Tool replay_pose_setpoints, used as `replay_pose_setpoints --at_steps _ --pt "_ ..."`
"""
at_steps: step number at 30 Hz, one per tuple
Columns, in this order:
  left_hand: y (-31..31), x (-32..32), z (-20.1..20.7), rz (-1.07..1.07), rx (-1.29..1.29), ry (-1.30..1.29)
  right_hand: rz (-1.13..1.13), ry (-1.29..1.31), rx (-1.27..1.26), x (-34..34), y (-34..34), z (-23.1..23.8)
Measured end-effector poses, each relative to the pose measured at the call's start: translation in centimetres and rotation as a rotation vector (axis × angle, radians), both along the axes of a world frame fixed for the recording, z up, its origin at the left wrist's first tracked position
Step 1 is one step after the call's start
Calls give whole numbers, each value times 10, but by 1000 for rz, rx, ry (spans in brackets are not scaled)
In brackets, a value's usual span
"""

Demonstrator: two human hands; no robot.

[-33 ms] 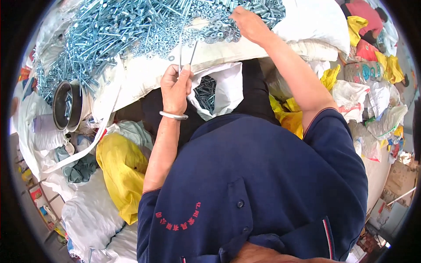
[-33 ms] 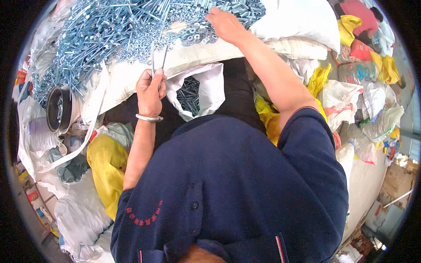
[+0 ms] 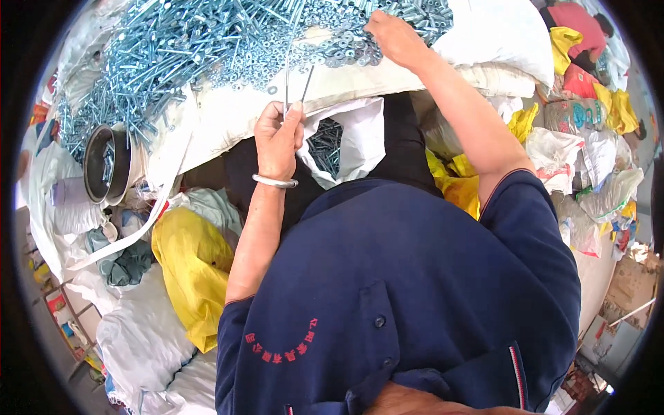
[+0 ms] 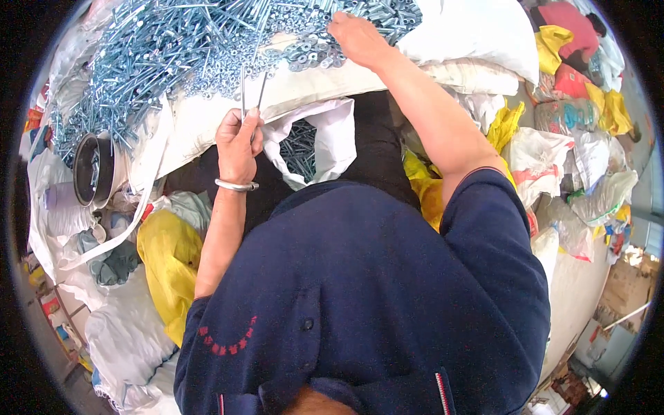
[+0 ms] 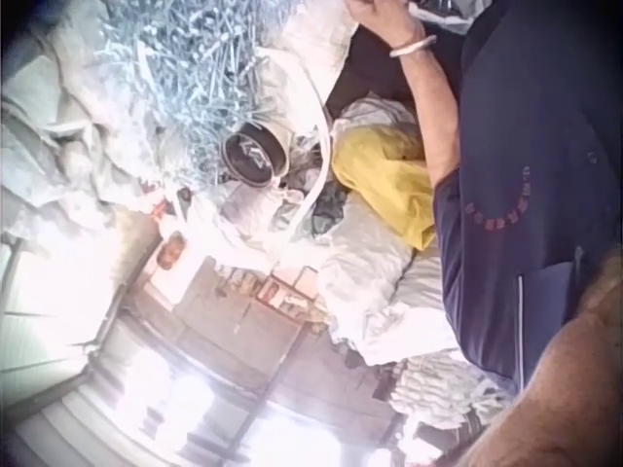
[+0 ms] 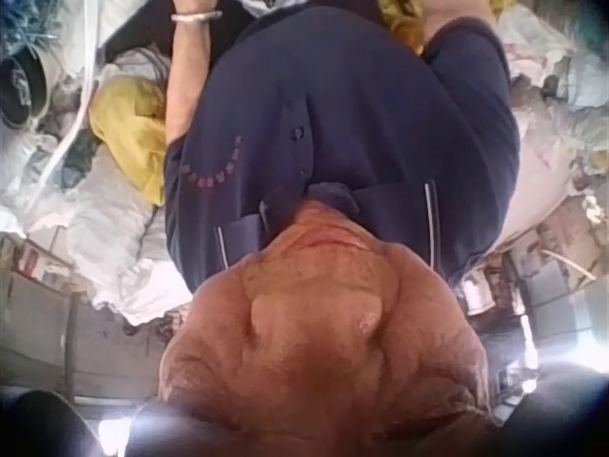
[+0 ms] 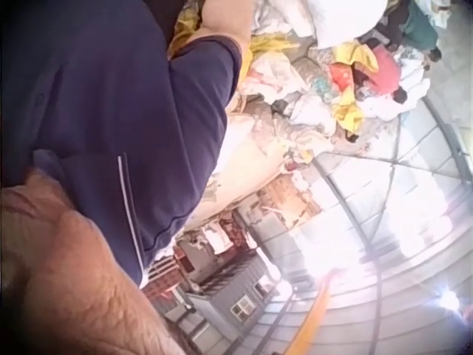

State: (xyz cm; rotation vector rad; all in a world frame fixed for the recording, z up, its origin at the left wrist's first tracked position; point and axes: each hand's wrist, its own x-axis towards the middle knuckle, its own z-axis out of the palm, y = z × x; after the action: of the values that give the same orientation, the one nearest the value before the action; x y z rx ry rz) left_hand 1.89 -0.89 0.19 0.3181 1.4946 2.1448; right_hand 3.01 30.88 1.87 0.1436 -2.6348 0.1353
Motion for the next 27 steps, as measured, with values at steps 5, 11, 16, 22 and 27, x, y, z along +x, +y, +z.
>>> replay_pose_setpoints --at_steps 5,11,16,22,27 --pt "-12 5 -9 10 30 -110 17 25 251 -10 6 -2" --pt "-11 10 -14 9 20 -176 -104 33 -1106 0 -18 -5" --pt "-6 14 -14 -23 39 -156 -115 198 -838 10 -32 -15" --pt "-6 19 -15 -27 43 -189 -239 162 -691 10 -18 -18" --pt "-8 19 -19 -22 42 -174 13 249 -1549 17 -38 -5"
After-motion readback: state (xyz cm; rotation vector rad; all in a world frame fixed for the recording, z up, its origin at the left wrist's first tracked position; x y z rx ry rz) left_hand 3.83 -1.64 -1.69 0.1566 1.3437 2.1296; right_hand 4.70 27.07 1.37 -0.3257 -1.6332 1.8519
